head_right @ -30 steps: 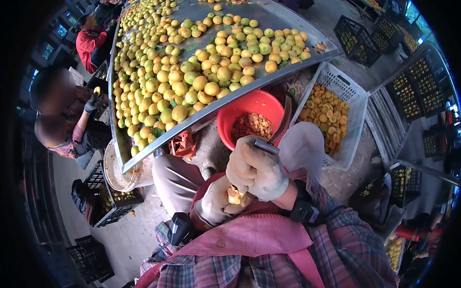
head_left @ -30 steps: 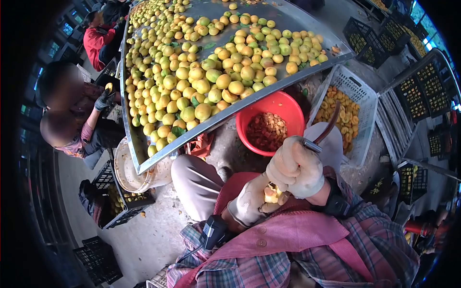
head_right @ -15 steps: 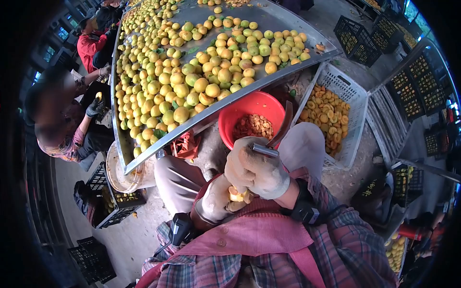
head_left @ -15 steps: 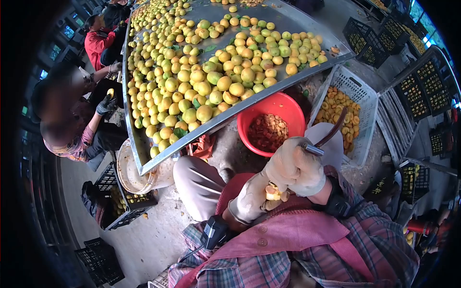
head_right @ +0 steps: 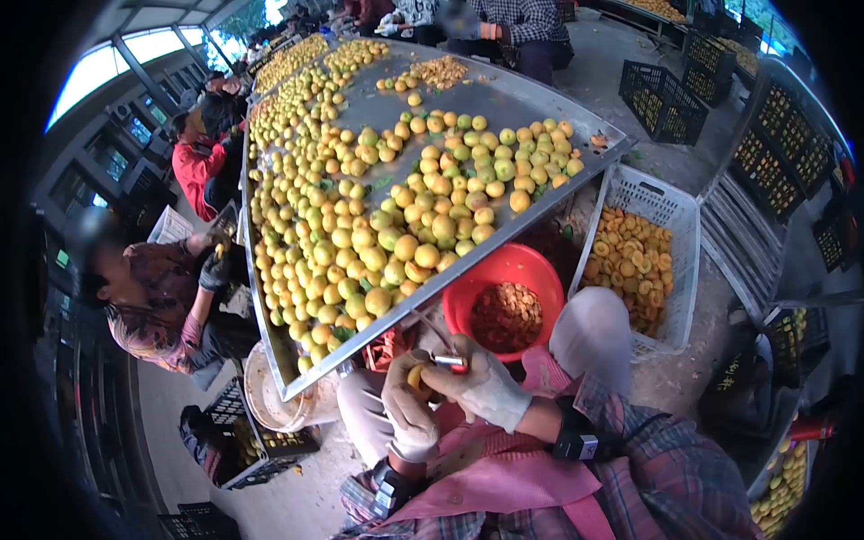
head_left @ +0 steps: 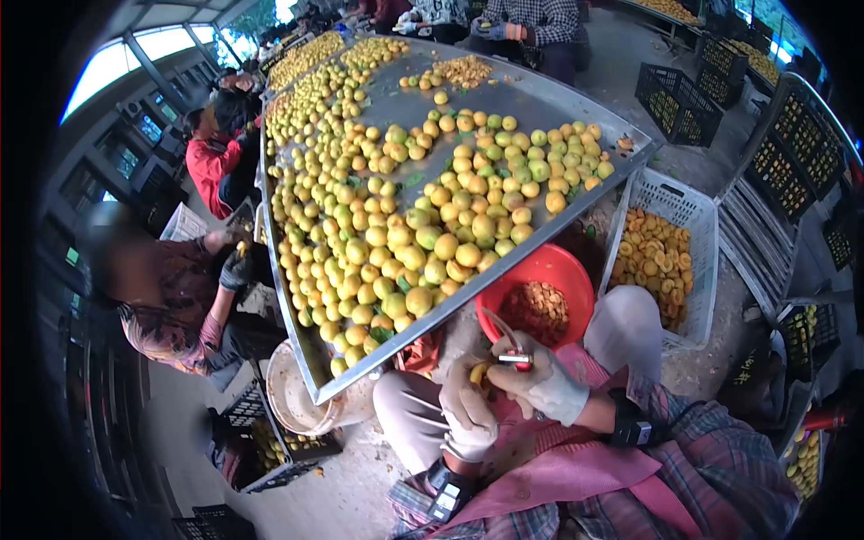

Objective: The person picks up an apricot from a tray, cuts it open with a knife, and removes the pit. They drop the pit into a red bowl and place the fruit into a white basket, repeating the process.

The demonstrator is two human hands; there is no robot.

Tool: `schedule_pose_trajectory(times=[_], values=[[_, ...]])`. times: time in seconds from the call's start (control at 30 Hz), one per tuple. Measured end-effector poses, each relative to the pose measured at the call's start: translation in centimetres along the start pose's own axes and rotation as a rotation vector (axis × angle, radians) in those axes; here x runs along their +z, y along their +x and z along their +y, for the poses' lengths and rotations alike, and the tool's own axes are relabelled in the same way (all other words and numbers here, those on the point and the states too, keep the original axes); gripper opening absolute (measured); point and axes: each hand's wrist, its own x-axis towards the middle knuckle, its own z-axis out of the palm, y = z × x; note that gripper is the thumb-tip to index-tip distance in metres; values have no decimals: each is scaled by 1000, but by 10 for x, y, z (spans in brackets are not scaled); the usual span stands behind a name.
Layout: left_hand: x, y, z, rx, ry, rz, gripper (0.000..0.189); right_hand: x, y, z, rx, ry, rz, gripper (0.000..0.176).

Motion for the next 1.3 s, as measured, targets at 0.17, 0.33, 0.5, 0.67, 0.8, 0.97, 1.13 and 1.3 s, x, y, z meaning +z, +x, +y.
schedule_pose_trajectory(times=[0.17, 0.33, 0.5, 0.67, 0.8, 0.97, 1.13, 1.3], values=[[0, 9, 15, 125, 211, 39, 57, -4, 11, 22, 59, -158, -112, 39], [0, 2, 6, 130, 237, 73, 41, -6, 10, 19, 161, -92, -184, 32], [9, 1, 19, -15, 252, 90, 41, -12, 12, 23, 177, -207, -192, 33], [13, 1, 17, -22, 284, 37, 44, -15, 12, 23, 176, -236, -222, 37], [18, -3, 25, -321, -37, -5, 39, -16, 9, 21, 263, -241, -209, 39], [26, -4, 17, -264, -200, 152, 32, -9, 5, 24, 254, -222, -180, 51], [22, 1, 41, -369, -222, 212, 35, -15, 6, 26, 257, -118, -193, 52], [7, 3, 21, -626, -503, 46, 42, -24, 4, 29, 216, -8, -223, 22]])
